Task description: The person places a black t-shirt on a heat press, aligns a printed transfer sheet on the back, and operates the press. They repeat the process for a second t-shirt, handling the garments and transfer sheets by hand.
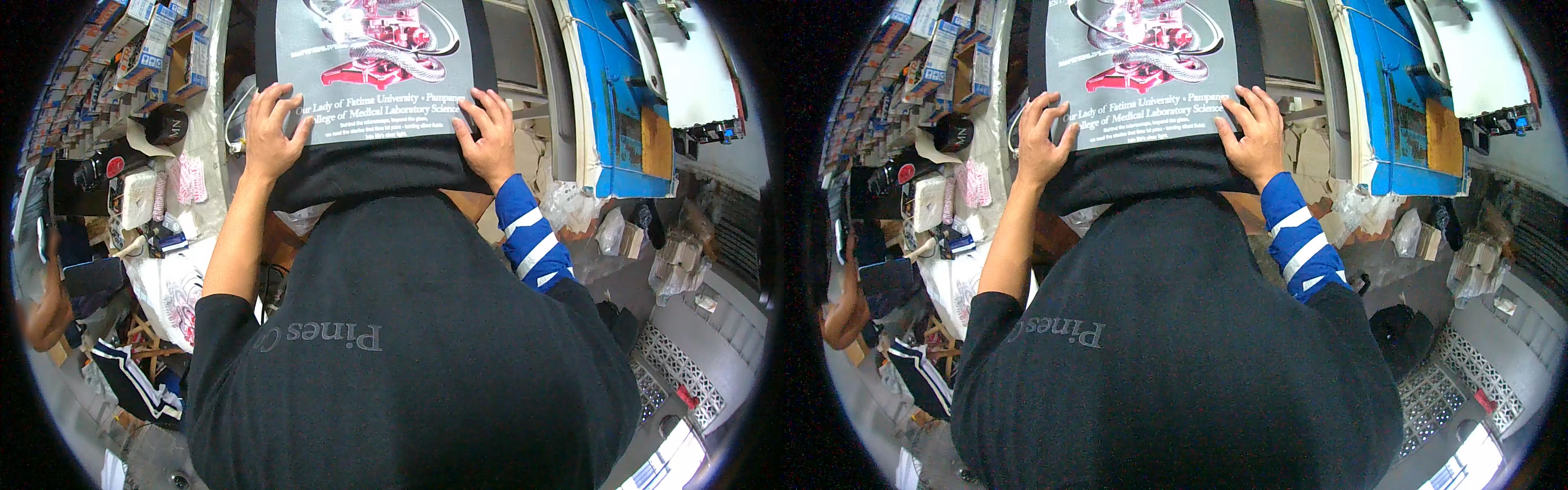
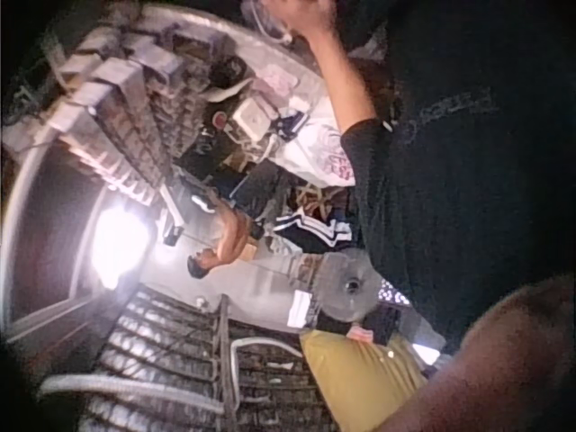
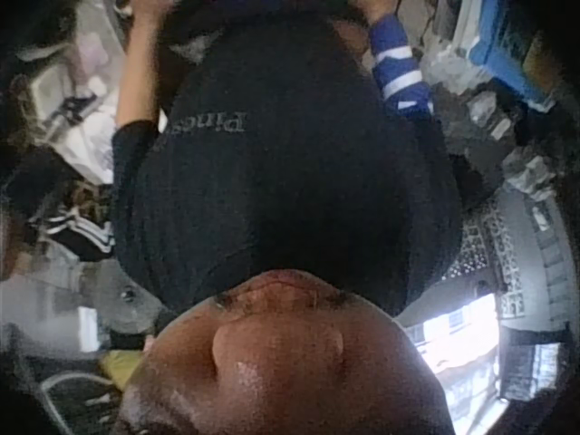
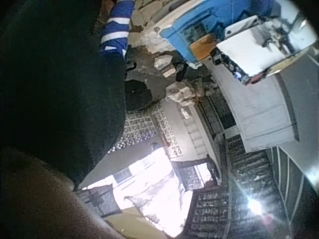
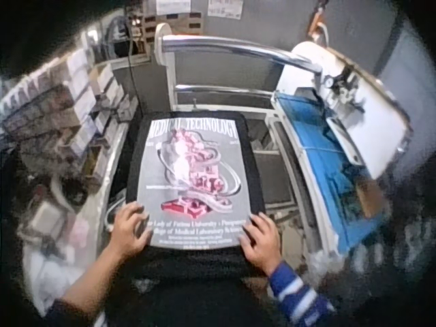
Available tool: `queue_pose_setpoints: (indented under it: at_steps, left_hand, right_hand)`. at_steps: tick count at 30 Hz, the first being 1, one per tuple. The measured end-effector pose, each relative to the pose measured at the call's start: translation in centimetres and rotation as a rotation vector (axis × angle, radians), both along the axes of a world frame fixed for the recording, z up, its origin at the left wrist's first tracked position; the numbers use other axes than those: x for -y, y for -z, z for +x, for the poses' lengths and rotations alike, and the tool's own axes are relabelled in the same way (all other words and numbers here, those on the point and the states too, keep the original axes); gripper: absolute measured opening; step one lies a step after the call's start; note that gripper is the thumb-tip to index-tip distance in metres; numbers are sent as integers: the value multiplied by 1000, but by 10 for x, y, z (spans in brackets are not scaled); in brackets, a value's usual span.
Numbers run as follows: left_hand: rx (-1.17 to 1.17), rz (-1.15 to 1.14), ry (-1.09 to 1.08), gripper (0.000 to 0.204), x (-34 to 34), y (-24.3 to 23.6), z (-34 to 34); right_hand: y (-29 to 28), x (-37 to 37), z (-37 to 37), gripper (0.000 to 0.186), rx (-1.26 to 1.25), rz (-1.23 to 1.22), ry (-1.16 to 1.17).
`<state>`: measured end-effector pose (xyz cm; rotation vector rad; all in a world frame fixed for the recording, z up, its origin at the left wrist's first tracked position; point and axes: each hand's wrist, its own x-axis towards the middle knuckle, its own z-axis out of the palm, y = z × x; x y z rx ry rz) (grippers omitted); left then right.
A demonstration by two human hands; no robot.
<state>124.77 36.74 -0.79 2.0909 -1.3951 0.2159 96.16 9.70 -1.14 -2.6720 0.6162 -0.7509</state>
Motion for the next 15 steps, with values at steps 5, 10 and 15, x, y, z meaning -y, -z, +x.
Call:
queue_pose_setpoints:
  at_steps: [5,10,15]
  left_hand:
    - [-52,118,-8,45,0,-6,3]
    - [-43,62,29,48,1,-7,6]
    - [-35,54,19,48,2,-6,6]
  right_hand:
    - [-6,3,1,34,-53,0,2]
    - [-5,6,2,34,-4,22,-39]
    - [-3,6,1,35,-25,18,-34]
